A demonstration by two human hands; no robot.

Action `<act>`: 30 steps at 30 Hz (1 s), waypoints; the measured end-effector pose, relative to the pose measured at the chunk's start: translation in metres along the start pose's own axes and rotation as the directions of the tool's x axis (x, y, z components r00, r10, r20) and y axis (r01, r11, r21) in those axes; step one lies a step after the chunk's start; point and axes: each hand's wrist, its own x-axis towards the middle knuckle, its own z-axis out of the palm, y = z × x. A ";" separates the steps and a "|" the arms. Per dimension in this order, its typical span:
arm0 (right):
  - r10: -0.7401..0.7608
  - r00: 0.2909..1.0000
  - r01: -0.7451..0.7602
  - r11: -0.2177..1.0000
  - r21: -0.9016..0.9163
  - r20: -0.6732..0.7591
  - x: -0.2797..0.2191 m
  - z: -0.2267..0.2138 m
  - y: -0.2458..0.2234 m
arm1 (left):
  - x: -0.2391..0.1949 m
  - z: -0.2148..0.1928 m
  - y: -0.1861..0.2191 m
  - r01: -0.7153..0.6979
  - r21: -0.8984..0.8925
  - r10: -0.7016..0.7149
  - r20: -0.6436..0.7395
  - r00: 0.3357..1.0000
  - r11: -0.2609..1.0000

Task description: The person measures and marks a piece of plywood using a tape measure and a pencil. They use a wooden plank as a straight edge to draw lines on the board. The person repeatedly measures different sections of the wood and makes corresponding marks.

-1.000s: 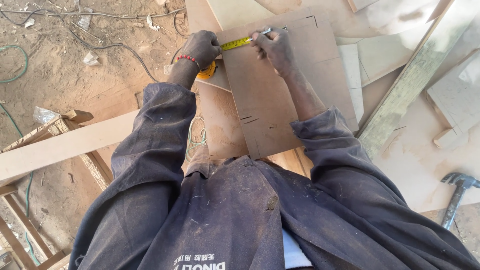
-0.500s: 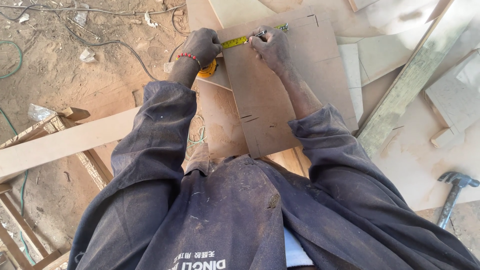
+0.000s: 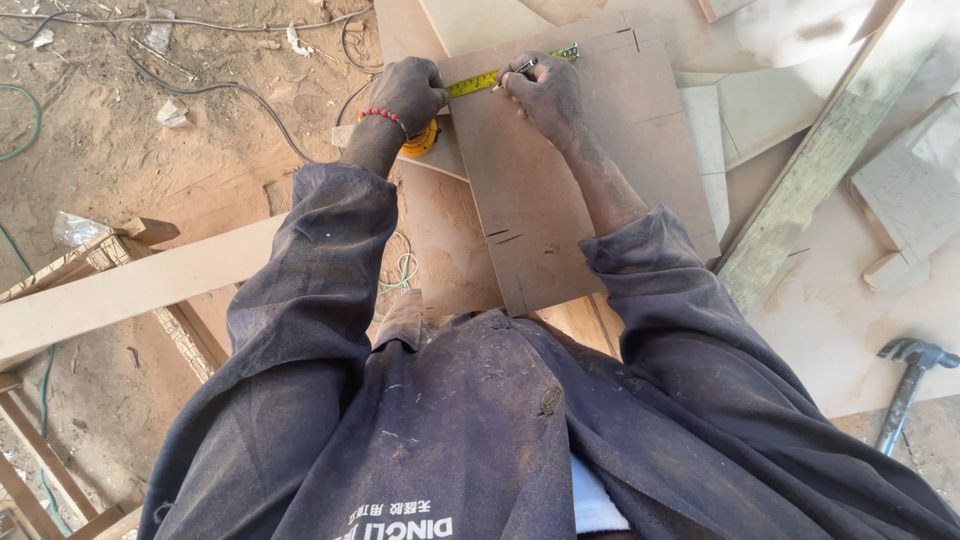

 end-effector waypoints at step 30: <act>0.277 0.958 -0.274 0.804 -0.528 -0.075 -0.268 -0.086 -0.014 | -0.017 -0.029 0.006 -0.074 -0.122 0.085 0.083 0.993 0.990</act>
